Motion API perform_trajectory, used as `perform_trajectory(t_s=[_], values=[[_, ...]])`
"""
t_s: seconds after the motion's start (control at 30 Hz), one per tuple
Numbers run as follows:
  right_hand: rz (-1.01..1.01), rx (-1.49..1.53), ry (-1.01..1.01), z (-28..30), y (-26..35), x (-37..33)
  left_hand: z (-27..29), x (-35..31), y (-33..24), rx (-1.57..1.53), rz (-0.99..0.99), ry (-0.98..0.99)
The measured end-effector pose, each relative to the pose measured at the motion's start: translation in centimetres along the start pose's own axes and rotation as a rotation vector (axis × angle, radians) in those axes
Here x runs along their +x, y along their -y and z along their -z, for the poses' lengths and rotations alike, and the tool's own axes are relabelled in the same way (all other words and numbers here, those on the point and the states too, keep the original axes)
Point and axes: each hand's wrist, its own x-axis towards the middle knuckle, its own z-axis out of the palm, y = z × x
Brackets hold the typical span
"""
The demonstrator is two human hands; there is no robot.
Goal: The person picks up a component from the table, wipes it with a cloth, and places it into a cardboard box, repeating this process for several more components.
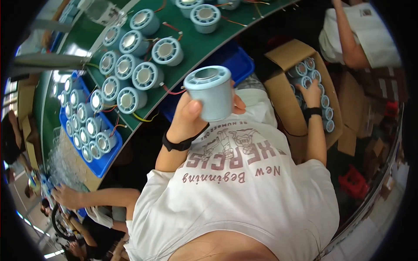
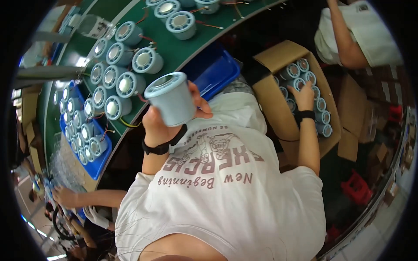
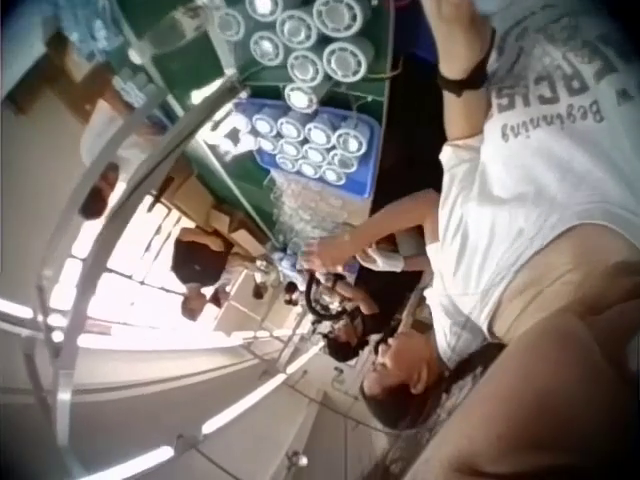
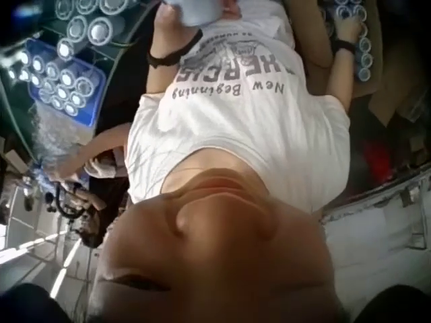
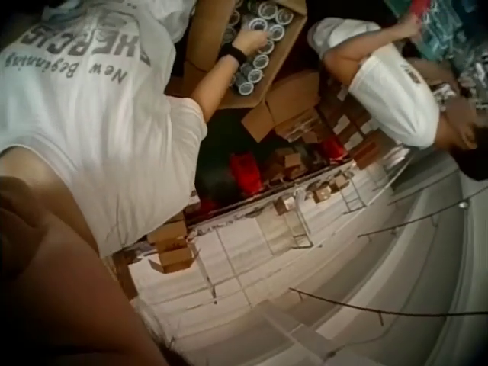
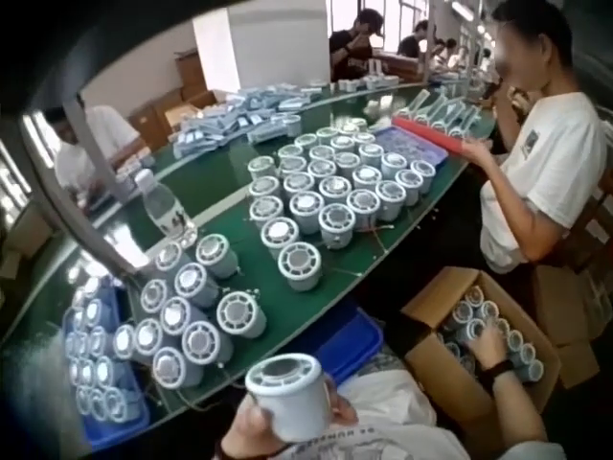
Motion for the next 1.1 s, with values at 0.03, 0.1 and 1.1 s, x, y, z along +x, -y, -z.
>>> perform_trajectory(t_s=[0.03,0.1,1.1], values=[[-0.020,-0.023,-0.020,0.1,0.5,-0.4,-0.2,-0.2,0.0,-0.078,0.039,-0.013],[0.070,-0.029,-0.144,-0.3,-0.1,-0.4,0.2,-0.1,-0.2,-0.106,0.037,-0.034],[0.066,0.267,0.076,13.5,7.5,-7.3,-0.3,-6.3,-3.3,0.648,-0.202,-0.286]])
